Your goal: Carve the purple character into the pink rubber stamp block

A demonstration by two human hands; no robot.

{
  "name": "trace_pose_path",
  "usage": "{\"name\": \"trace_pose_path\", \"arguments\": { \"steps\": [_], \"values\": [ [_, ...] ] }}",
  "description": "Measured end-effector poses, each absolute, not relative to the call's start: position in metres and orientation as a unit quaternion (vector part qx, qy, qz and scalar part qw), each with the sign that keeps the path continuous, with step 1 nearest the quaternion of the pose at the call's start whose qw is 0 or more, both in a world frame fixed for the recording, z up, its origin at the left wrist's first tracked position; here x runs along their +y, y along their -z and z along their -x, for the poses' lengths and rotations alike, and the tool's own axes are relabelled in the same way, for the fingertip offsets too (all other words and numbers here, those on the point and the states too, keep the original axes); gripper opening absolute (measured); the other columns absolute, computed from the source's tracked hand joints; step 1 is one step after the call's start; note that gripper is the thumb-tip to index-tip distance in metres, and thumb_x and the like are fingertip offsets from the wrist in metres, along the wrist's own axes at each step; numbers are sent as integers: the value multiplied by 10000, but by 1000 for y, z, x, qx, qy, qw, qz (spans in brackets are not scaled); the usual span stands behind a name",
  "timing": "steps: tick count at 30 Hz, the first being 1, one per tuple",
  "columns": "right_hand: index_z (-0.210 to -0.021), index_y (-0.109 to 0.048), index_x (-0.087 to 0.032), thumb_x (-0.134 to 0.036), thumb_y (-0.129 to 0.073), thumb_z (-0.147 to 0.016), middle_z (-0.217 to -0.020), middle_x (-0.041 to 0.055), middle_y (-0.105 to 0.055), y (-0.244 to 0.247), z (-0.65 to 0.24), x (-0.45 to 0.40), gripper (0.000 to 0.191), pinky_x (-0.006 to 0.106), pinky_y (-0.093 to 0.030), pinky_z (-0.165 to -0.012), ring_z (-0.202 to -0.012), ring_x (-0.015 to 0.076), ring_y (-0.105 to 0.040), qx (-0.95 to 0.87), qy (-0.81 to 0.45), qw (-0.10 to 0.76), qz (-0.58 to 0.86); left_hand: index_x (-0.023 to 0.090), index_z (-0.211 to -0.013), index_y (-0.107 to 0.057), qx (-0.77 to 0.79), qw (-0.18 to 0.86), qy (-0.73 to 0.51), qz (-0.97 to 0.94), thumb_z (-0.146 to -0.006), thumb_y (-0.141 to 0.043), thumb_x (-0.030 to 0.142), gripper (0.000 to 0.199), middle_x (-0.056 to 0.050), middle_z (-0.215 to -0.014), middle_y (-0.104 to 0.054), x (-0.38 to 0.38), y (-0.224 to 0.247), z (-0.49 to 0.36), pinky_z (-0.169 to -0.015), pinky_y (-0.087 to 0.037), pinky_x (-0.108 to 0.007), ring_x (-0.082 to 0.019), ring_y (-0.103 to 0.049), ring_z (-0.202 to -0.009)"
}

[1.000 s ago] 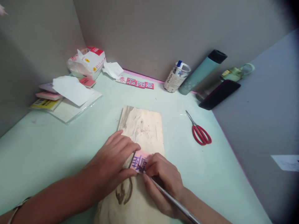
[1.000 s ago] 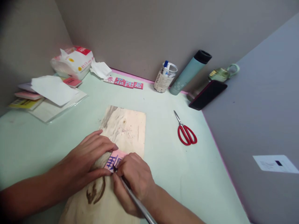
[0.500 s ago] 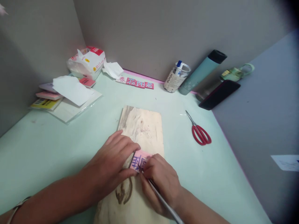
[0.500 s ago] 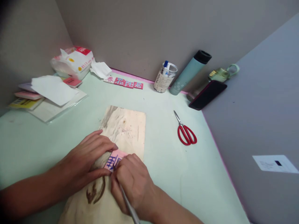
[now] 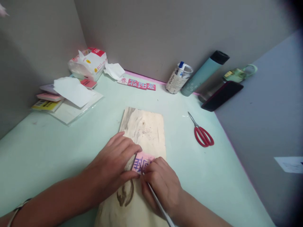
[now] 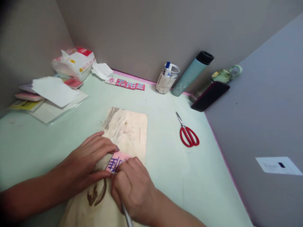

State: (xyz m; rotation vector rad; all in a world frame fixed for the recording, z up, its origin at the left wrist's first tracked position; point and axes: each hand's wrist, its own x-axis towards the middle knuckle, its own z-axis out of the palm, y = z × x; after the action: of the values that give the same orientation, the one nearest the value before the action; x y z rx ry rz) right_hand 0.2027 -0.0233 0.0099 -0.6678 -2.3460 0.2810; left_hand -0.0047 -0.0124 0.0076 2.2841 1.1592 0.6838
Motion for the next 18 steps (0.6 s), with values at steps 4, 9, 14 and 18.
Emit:
{"name": "trace_pose_path", "arguments": {
  "steps": [4,9,14,18],
  "values": [
    [-836,-483,-191,34,-543,-831,-690,41,-537,-9,-203,-24,233,324,-341,-571,-637,182,-432,-883,-128,364,267,230,-1163,-497,423,245,-249,-836,-823,-804,241,458,-8,-1052,-570,-12,-7,5,-1171,-220,-492,-226,-532,-1022],
    [-838,-485,-198,26,-526,-821,-679,28,-531,-9,-202,-24,228,323,-351,-557,-611,177,-441,-878,-130,378,264,234,-1174,-494,422,248,-247,-836,-828,-803,250,464,-8,-1061,-571,-11,-6,5,-1172,-220,-496,-228,-531,-1030],
    [-859,-516,-189,19,-548,-834,-718,47,-585,-12,-203,-24,211,318,-384,-566,-638,177,-493,-860,-153,393,286,231,-1177,-500,419,252,-256,-834,-832,-800,253,457,-13,-1064,-574,-11,-4,6,-1173,-206,-497,-230,-528,-1035],
    [-893,-538,-187,13,-558,-858,-734,44,-609,-16,-204,-26,204,305,-410,-575,-649,168,-527,-850,-160,400,305,238,-1193,-519,406,282,-281,-822,-874,-760,335,411,-11,-1076,-588,-11,-6,11,-1172,-191,-491,-231,-526,-1042]
  ]
}}
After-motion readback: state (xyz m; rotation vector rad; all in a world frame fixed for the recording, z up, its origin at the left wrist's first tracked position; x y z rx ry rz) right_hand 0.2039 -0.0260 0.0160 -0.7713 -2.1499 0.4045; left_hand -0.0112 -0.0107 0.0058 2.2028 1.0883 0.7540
